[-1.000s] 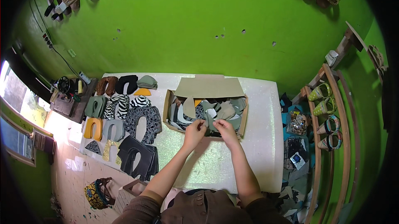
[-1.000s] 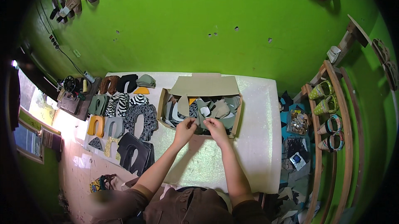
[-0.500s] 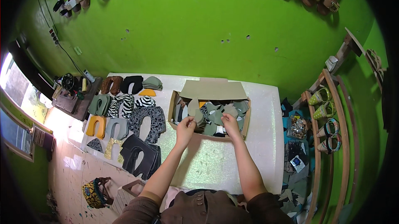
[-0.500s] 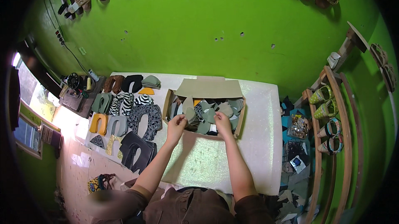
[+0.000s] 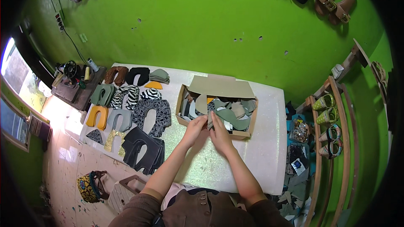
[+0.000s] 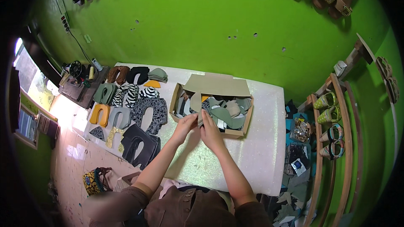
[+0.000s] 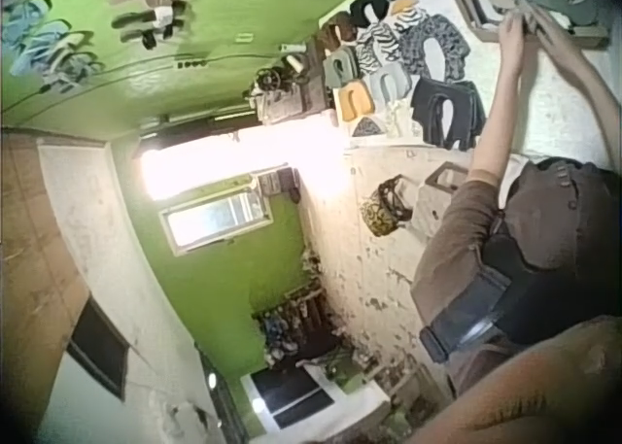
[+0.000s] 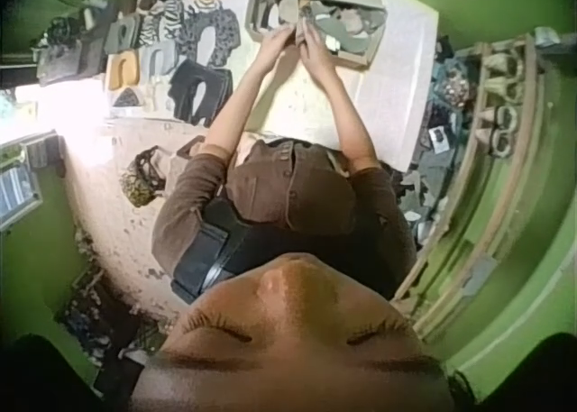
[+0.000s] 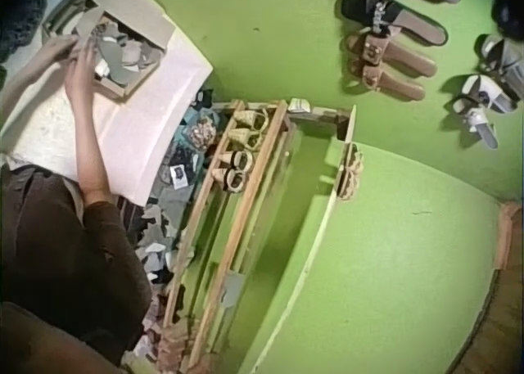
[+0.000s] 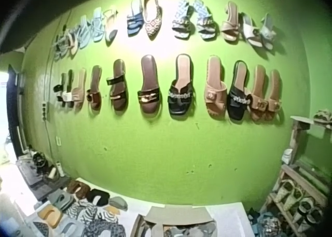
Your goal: Sorting and organizing various patterned shoe upper components from a box onto a workstation table.
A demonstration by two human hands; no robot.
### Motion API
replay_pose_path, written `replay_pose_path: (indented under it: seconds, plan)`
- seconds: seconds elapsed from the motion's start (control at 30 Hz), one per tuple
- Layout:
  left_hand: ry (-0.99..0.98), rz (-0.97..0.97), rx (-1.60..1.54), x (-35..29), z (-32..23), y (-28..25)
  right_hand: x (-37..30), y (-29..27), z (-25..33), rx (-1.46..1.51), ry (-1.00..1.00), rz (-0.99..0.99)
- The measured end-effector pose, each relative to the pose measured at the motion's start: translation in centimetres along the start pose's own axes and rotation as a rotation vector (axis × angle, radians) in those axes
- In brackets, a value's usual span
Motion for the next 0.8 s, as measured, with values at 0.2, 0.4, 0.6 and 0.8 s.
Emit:
replay_pose_path:
  seconds: [0.2,0.4,0.6,0.8]
  plan:
    - [0.184,0.112,0.315,-1.0,-1.4,0.3,-0.5,0.8,-2.1,0.678,0.239,-0.097]
    - [0.308,-0.2,0.549,-1.0,-1.3,-1.6,-1.9,0.9,-4.3,1.505,0.494,-0.313]
    - [0.063,0.011,0.245,-1.1,-0.9,0.0,-3.0,0.0,-4.7,1.387,0.528,-0.258]
    - [0.099,0.03,0.333,-1.0,-0.5,0.5,-3.0,-4.6,-4.0,0.768,0.275,-0.403]
Point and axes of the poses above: each hand's wrist, its own x-axis towards the middle knuckle, its own y-axis out of the palm, z = x × y, the point moved 7 cm from there along x, towards the middle knuckle, and after that the axes turned 2 degrees about z, right-handed, at the moved point
